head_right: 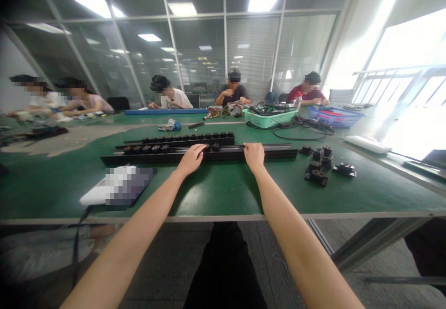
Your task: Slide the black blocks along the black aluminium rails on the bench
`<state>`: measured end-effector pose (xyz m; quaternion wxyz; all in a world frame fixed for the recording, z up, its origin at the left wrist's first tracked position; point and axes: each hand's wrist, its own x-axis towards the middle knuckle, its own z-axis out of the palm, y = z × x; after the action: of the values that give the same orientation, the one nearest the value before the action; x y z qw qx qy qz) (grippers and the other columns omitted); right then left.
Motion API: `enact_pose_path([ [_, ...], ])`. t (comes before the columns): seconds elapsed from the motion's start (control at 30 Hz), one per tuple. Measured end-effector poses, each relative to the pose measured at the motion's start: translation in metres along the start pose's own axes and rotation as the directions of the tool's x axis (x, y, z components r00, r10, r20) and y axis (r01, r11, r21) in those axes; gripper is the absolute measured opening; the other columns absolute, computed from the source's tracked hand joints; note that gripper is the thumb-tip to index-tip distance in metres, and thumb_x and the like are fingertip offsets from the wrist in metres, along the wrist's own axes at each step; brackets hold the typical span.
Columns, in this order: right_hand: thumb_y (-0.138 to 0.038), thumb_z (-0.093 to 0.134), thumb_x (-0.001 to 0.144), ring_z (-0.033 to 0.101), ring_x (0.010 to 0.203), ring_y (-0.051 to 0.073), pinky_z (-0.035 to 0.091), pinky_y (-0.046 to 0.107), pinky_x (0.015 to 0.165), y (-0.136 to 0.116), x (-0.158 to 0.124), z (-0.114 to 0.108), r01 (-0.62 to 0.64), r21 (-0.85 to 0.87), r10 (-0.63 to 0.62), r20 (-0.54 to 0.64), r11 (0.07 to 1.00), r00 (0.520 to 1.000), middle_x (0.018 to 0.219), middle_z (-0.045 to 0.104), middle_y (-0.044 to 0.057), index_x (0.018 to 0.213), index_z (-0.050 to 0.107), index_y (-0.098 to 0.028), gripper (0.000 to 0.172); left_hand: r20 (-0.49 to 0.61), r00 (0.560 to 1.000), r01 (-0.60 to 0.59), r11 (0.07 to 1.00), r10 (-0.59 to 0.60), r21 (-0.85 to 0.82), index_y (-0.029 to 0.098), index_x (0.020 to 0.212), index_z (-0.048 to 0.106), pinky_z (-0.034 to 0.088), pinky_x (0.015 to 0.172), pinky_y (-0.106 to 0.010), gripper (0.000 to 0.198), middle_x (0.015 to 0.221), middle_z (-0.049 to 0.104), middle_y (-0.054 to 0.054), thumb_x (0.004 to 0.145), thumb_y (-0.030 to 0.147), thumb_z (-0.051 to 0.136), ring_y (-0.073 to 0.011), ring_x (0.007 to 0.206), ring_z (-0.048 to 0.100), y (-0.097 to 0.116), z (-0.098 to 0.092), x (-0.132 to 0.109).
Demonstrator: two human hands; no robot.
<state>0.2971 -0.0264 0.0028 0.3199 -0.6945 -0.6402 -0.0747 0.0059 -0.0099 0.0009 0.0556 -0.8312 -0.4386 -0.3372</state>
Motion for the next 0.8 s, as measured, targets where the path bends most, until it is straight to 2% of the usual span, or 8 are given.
enact_pose_path([
  [0.8, -0.019, 0.047, 0.104, 0.064, 0.113, 0.024, 0.046, 0.031, 0.100, 0.0035, -0.0007, 0.0012, 0.001, -0.021, -0.001, -0.001, 1.000, 1.000, 0.120, 0.078, 0.010, 0.132, 0.076, -0.022, 0.041, 0.000, 1.000, 0.010, 1.000, -0.010, -0.018, 0.020, 0.140, 0.065, 0.040, 0.126, -0.047, 0.045, 0.143, 0.065, -0.010, 0.100, 0.014, 0.045, -0.0246, 0.137, 0.059, -0.0007, 0.0004, -0.0005],
])
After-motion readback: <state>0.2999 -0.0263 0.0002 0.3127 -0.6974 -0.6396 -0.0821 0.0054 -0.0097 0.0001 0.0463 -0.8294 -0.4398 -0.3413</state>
